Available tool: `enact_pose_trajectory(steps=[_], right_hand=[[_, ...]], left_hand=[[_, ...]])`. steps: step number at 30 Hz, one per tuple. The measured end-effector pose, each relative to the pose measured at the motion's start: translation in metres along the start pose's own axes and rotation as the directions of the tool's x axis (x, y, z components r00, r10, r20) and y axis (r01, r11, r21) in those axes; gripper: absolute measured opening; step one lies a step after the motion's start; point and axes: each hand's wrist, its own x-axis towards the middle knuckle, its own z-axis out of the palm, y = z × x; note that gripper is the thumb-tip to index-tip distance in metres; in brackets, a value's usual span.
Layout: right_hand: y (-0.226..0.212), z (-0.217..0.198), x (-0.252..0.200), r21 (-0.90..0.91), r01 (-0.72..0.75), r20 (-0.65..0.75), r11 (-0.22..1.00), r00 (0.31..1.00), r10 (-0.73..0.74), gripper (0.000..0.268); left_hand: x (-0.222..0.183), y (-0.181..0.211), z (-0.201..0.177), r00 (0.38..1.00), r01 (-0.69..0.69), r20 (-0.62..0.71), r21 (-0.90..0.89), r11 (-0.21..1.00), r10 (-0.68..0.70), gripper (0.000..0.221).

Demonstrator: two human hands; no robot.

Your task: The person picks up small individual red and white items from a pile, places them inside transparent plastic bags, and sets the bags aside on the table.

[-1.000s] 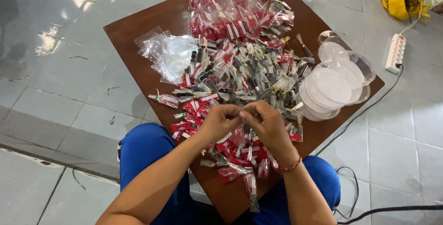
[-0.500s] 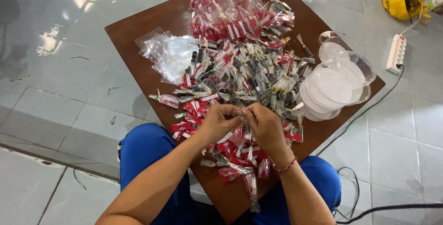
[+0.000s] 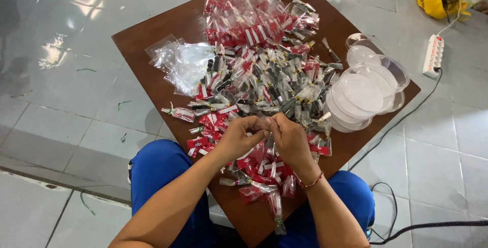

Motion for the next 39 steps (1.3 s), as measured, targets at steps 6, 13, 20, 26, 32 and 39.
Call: enact_pose_trajectory(steps=[6,13,20,26,32,39], right_hand=[[-0.007,-0.001,0.0,0.026,0.001,-0.035,1.0,0.999,0.0,0.031],[-0.003,-0.013,0.002,0.041,0.042,-0.037,0.998,0.998,-0.041,0.03],[-0.016,-0.018,-0.004,0.062,0.077,0.108,0.995,0.991,-0.083,0.022],[-0.011,-0.013,-0.002,0.008,0.099,0.053,0.995,0.994,-0.099,0.022],[-0.004,-0.008,0.004,0.258,0.026,-0.019,0.966,1.0,-0.022,0.028],[-0.012,-0.017,0.001,0.125,0.025,0.095,0.992,0.995,-0.037,0.022]], left_hand=[[0.002,0.006,0.005,0.992,0.12,-0.02,-0.232,0.965,-0.128,0.014],[0.004,-0.006,-0.009,0.993,0.116,-0.017,-0.155,0.981,-0.12,0.016],[0.002,0.022,0.0,0.991,0.096,-0.083,-0.07,0.993,-0.102,0.022],[0.006,0.012,-0.001,0.988,-0.068,-0.138,0.034,0.997,0.072,0.017],[0.006,0.0,-0.001,0.982,-0.104,-0.162,-0.035,0.994,0.098,0.017],[0.002,0.018,-0.012,0.997,0.068,-0.022,-0.207,0.976,-0.075,0.043]])
